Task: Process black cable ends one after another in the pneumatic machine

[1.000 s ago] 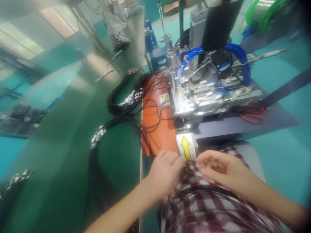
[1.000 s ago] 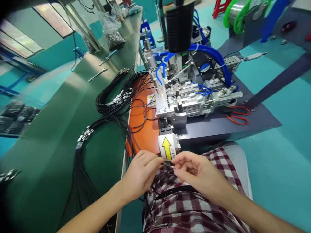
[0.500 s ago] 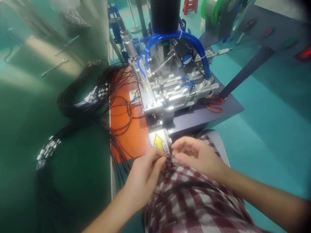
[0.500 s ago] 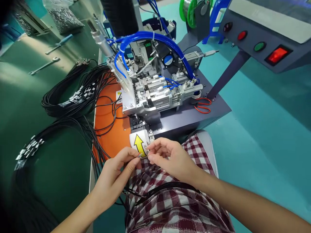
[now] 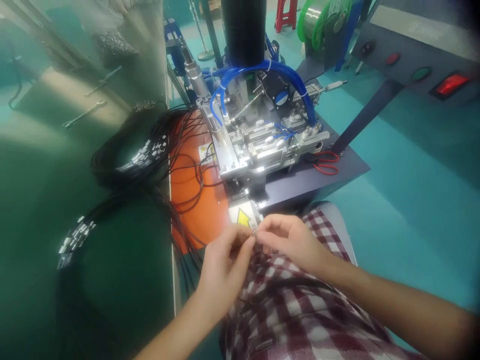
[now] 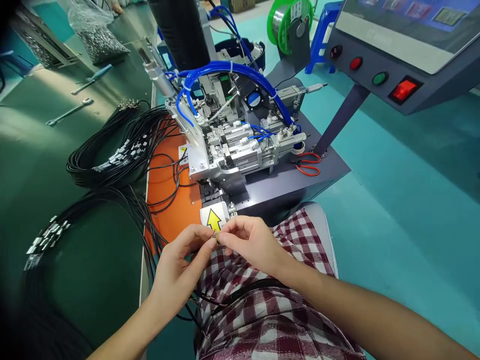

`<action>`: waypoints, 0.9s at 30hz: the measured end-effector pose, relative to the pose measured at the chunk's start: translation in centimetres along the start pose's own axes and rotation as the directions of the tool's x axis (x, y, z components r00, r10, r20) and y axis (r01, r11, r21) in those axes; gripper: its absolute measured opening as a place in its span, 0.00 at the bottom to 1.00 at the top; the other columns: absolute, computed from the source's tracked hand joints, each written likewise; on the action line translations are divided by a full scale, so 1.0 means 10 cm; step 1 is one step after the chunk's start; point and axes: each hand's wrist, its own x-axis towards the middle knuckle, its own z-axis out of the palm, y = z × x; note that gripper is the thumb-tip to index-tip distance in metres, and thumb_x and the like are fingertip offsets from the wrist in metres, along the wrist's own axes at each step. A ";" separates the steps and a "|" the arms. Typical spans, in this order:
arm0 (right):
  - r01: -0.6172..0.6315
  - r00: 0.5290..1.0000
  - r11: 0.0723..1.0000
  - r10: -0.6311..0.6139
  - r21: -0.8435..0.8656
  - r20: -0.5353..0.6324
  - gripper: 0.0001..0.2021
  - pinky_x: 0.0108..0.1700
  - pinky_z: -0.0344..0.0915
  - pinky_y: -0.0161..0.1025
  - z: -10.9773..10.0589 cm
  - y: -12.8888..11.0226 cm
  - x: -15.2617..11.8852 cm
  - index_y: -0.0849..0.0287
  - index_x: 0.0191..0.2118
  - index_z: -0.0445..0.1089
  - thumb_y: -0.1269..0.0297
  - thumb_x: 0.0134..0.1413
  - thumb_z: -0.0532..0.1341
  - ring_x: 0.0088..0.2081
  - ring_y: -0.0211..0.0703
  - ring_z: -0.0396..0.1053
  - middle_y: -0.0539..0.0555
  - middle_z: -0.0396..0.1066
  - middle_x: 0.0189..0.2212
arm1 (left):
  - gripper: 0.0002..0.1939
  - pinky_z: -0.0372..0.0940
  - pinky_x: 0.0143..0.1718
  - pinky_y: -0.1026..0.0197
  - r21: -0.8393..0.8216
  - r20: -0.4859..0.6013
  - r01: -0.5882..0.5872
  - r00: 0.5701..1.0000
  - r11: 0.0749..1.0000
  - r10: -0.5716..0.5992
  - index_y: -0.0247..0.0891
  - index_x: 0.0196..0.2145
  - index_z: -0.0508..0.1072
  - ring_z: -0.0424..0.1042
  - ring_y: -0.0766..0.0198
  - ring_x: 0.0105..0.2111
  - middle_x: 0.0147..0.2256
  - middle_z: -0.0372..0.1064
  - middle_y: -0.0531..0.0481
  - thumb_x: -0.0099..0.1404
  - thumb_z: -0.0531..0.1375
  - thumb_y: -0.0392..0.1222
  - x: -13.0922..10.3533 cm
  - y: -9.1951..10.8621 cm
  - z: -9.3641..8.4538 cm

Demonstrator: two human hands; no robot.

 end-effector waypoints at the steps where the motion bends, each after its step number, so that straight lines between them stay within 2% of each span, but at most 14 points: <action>1: -0.005 1.000 1.000 0.005 0.009 -0.004 0.07 0.28 0.61 0.32 0.01 0.01 0.01 0.61 0.26 0.67 0.65 0.52 0.62 0.23 0.32 0.64 0.45 0.66 0.20 | 0.04 0.62 0.32 0.67 -0.026 -0.024 0.008 1.000 1.000 -0.009 0.40 0.37 0.69 0.67 0.68 0.31 0.31 0.69 0.54 0.67 0.56 0.41 0.01 -0.01 0.00; 4: 0.061 0.994 0.995 -0.068 -0.084 -0.090 0.08 0.26 0.59 0.32 0.05 0.05 0.03 0.60 0.26 0.66 0.65 0.54 0.61 0.22 0.33 0.63 0.45 0.65 0.20 | 0.04 0.61 0.29 0.67 -0.058 -0.067 0.043 0.997 0.997 -0.047 0.39 0.35 0.70 0.66 0.68 0.28 0.29 0.68 0.54 0.66 0.57 0.42 0.06 -0.04 0.00; 6: 0.221 0.951 0.918 -0.278 -0.329 -0.136 0.07 0.27 0.58 0.34 0.04 0.08 0.04 0.60 0.27 0.66 0.67 0.55 0.59 0.23 0.34 0.63 0.47 0.66 0.22 | 0.05 0.61 0.29 0.66 -0.017 -0.079 0.055 0.995 0.998 -0.056 0.39 0.34 0.71 0.67 0.68 0.28 0.28 0.68 0.54 0.66 0.57 0.42 0.09 -0.06 -0.01; 8: 0.419 0.834 0.645 -0.552 -0.639 -0.010 0.08 0.28 0.55 0.36 -0.01 0.08 0.06 0.61 0.27 0.68 0.70 0.57 0.58 0.24 0.35 0.62 0.49 0.68 0.23 | 0.05 0.61 0.30 0.65 0.092 -0.088 0.030 0.996 0.995 -0.021 0.39 0.34 0.71 0.68 0.66 0.29 0.29 0.69 0.52 0.66 0.57 0.41 0.11 -0.07 -0.02; 10: 0.539 0.700 0.275 -0.672 -0.796 0.242 0.09 0.27 0.50 0.39 -0.06 0.05 0.08 0.62 0.27 0.69 0.71 0.58 0.56 0.24 0.36 0.59 0.50 0.67 0.22 | 0.06 0.61 0.31 0.64 0.238 -0.049 -0.024 0.998 0.971 0.037 0.39 0.35 0.71 0.68 0.65 0.30 0.30 0.69 0.51 0.66 0.55 0.39 0.12 -0.07 -0.03; 11: 0.566 0.661 0.140 -0.667 -0.813 0.345 0.10 0.27 0.48 0.40 -0.09 0.02 0.09 0.62 0.28 0.70 0.71 0.59 0.55 0.23 0.37 0.58 0.51 0.67 0.22 | 0.07 0.60 0.31 0.63 0.306 -0.012 -0.053 0.998 0.950 0.060 0.38 0.34 0.71 0.67 0.65 0.29 0.29 0.69 0.51 0.67 0.53 0.38 0.13 -0.07 -0.03; 12: 0.574 0.652 0.069 -0.642 -0.816 0.404 0.11 0.26 0.46 0.41 -0.11 -0.01 0.10 0.63 0.28 0.70 0.71 0.59 0.55 0.23 0.37 0.57 0.51 0.67 0.22 | 0.09 0.59 0.31 0.63 0.357 0.032 -0.080 0.997 0.931 0.073 0.38 0.34 0.71 0.66 0.65 0.28 0.29 0.68 0.50 0.67 0.52 0.37 0.14 -0.06 -0.04; 13: 0.570 0.671 0.065 -0.613 -0.819 0.418 0.11 0.27 0.46 0.41 -0.13 -0.05 0.10 0.63 0.27 0.70 0.71 0.58 0.55 0.24 0.37 0.57 0.51 0.67 0.23 | 0.10 0.58 0.30 0.63 0.380 0.079 -0.100 0.994 0.920 0.076 0.38 0.33 0.71 0.65 0.65 0.27 0.28 0.67 0.50 0.67 0.51 0.36 0.15 -0.05 -0.05; 14: 0.547 0.718 0.128 -0.580 -0.827 0.385 0.10 0.27 0.47 0.40 -0.15 -0.09 0.11 0.62 0.27 0.70 0.71 0.58 0.55 0.24 0.37 0.58 0.51 0.67 0.23 | 0.11 0.58 0.30 0.63 0.372 0.122 -0.109 0.990 0.922 0.068 0.38 0.33 0.71 0.64 0.65 0.27 0.28 0.67 0.50 0.68 0.50 0.36 0.16 -0.05 -0.06; 15: 0.501 0.784 0.249 -0.536 -0.829 0.313 0.09 0.27 0.49 0.39 -0.16 -0.13 0.12 0.62 0.27 0.70 0.71 0.57 0.56 0.24 0.37 0.59 0.50 0.67 0.23 | 0.11 0.58 0.30 0.63 0.336 0.154 -0.100 0.987 0.937 0.051 0.38 0.33 0.71 0.64 0.65 0.27 0.28 0.67 0.50 0.68 0.50 0.37 0.17 -0.04 -0.07; 17: 0.341 0.922 0.579 -0.359 -0.741 0.144 0.07 0.27 0.52 0.36 -0.17 -0.20 0.13 0.60 0.28 0.69 0.69 0.56 0.58 0.24 0.35 0.59 0.48 0.66 0.22 | 0.10 0.57 0.29 0.64 0.199 0.191 -0.034 0.981 0.979 -0.005 0.39 0.33 0.71 0.64 0.66 0.27 0.27 0.67 0.52 0.69 0.51 0.39 0.19 -0.01 -0.10; 19: 0.172 0.984 0.824 -0.164 -0.540 0.063 0.08 0.26 0.54 0.34 -0.19 -0.24 0.14 0.60 0.28 0.69 0.67 0.57 0.58 0.24 0.34 0.60 0.47 0.65 0.22 | 0.10 0.57 0.27 0.66 0.045 0.199 0.068 0.977 0.997 -0.075 0.39 0.33 0.71 0.63 0.68 0.25 0.25 0.65 0.54 0.69 0.52 0.43 0.21 0.01 -0.13; 22: 0.105 0.994 0.943 -0.110 -0.316 0.003 0.08 0.26 0.56 0.33 -0.21 -0.21 0.15 0.59 0.32 0.71 0.65 0.58 0.56 0.25 0.35 0.60 0.48 0.67 0.25 | 0.13 0.56 0.27 0.67 -0.133 0.177 0.171 0.973 0.976 -0.147 0.37 0.29 0.68 0.60 0.70 0.24 0.22 0.62 0.55 0.68 0.54 0.46 0.21 0.04 -0.17; 27: 0.112 0.986 0.971 -0.135 -0.211 -0.099 0.07 0.23 0.55 0.32 -0.15 -0.09 0.13 0.57 0.39 0.73 0.66 0.54 0.60 0.21 0.32 0.57 0.45 0.64 0.21 | 0.17 0.52 0.24 0.68 -0.254 0.149 0.230 0.969 0.939 -0.197 0.36 0.24 0.65 0.55 0.73 0.22 0.21 0.58 0.56 0.67 0.56 0.48 0.23 0.02 -0.21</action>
